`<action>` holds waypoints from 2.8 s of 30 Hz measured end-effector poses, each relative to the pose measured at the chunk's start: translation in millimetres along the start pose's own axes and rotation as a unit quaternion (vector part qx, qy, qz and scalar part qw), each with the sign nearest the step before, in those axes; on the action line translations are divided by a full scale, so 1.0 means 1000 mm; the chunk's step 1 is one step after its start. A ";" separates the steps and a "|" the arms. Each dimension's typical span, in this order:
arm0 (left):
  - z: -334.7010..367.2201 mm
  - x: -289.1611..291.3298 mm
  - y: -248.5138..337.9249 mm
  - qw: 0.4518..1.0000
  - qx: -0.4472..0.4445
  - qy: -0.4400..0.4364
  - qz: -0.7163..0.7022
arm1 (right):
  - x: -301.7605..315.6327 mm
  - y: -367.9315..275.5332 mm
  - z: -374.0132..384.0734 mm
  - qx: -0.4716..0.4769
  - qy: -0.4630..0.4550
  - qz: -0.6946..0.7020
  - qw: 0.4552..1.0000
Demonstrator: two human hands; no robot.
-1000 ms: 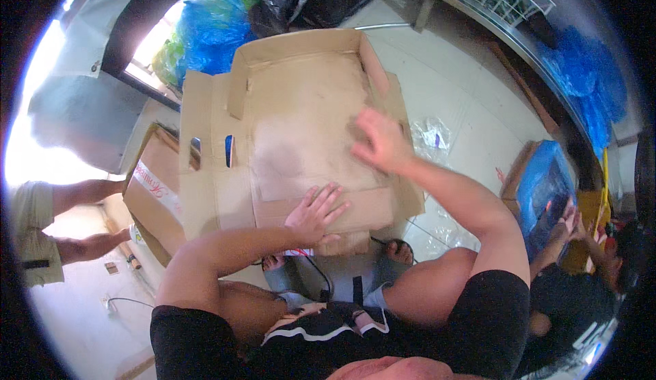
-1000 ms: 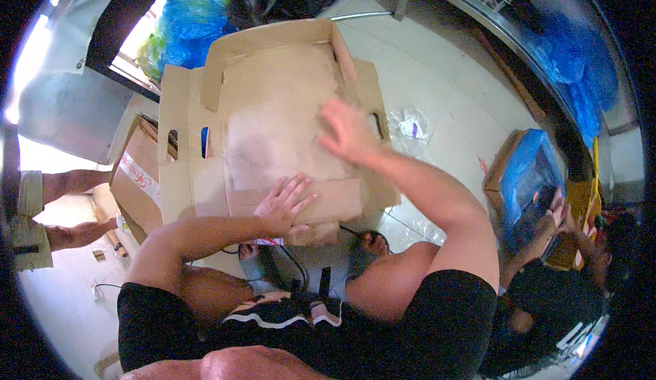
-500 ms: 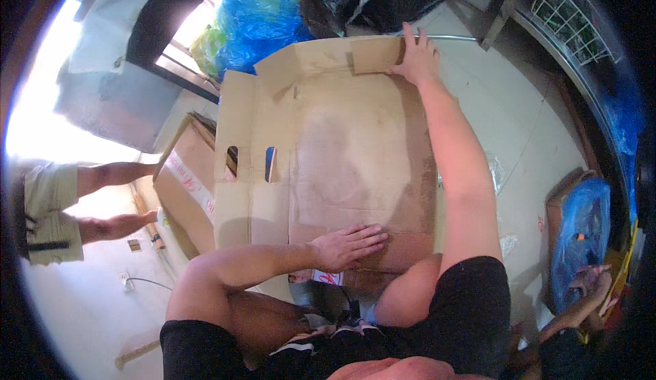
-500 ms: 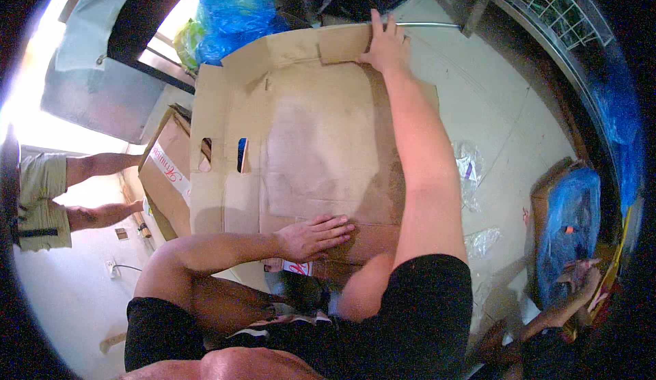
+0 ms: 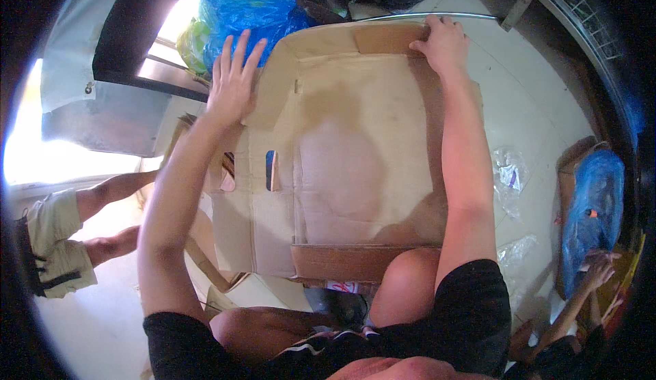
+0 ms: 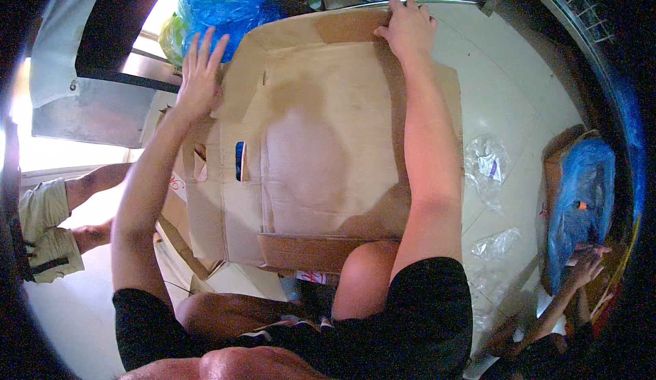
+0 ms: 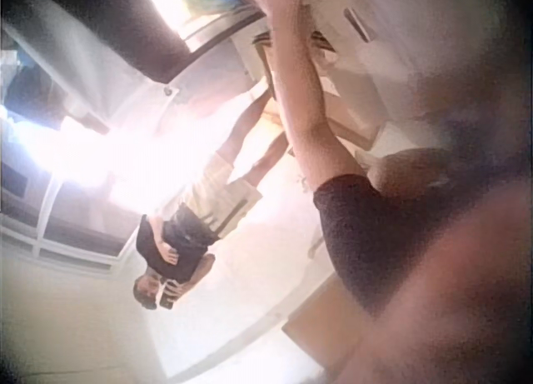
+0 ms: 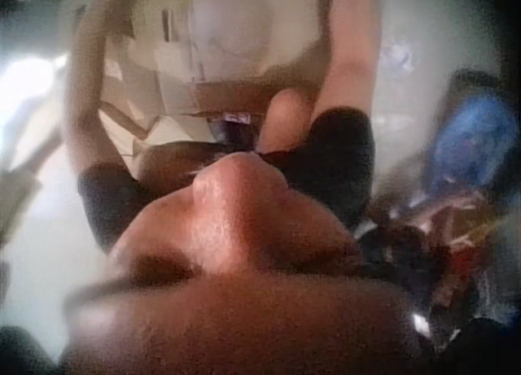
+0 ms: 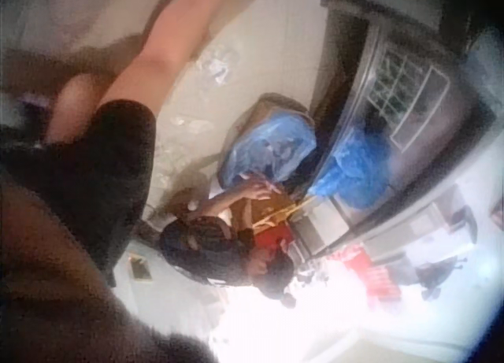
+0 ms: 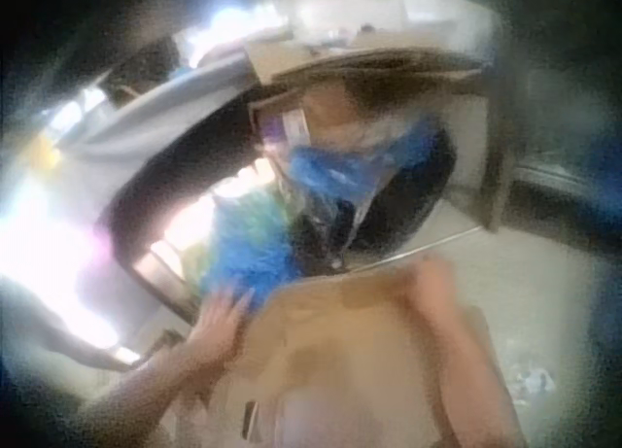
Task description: The person folds and organizes various flat cardboard boxes by hand, stacking them together on the floor.
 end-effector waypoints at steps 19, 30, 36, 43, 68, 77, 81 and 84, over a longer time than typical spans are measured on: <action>0.083 -0.116 0.152 0.936 -0.161 -0.269 -0.162 | -0.012 0.008 -0.103 0.203 -0.012 0.022 0.979; 0.041 -0.093 0.265 0.961 -0.106 -0.182 -0.179 | -0.096 0.277 -0.237 -0.322 0.000 0.376 0.869; 0.026 -0.106 0.247 0.978 -0.037 -0.122 -0.164 | -0.091 0.237 -0.322 -0.241 -0.139 0.082 0.957; 0.026 -0.110 0.252 0.979 -0.028 -0.127 -0.155 | -0.059 0.295 -0.305 -0.306 -0.253 0.294 0.870; 0.030 -0.139 0.179 0.898 -0.013 -0.138 -0.417 | -0.077 -0.114 -0.294 0.224 -0.300 0.155 0.914; 0.012 -0.111 0.216 0.945 -0.003 -0.123 -0.303 | -0.014 -0.151 -0.302 0.312 -0.199 0.154 0.916; 0.008 -0.114 0.216 0.945 0.000 -0.154 -0.290 | 0.059 -0.107 -0.284 0.308 -0.073 0.099 0.943; 0.009 -0.118 0.221 0.942 0.008 -0.170 -0.289 | 0.028 -0.051 -0.288 0.116 -0.071 0.006 0.991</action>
Point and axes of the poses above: each hand's wrist, its own z-axis towards the middle knuckle, its own x-axis out of the back of the hand, y = z × x, the point moved 10 cm from there along z, towards the middle knuckle, and after that the axes turned 5 degrees about -y, right-handed, at the moved point
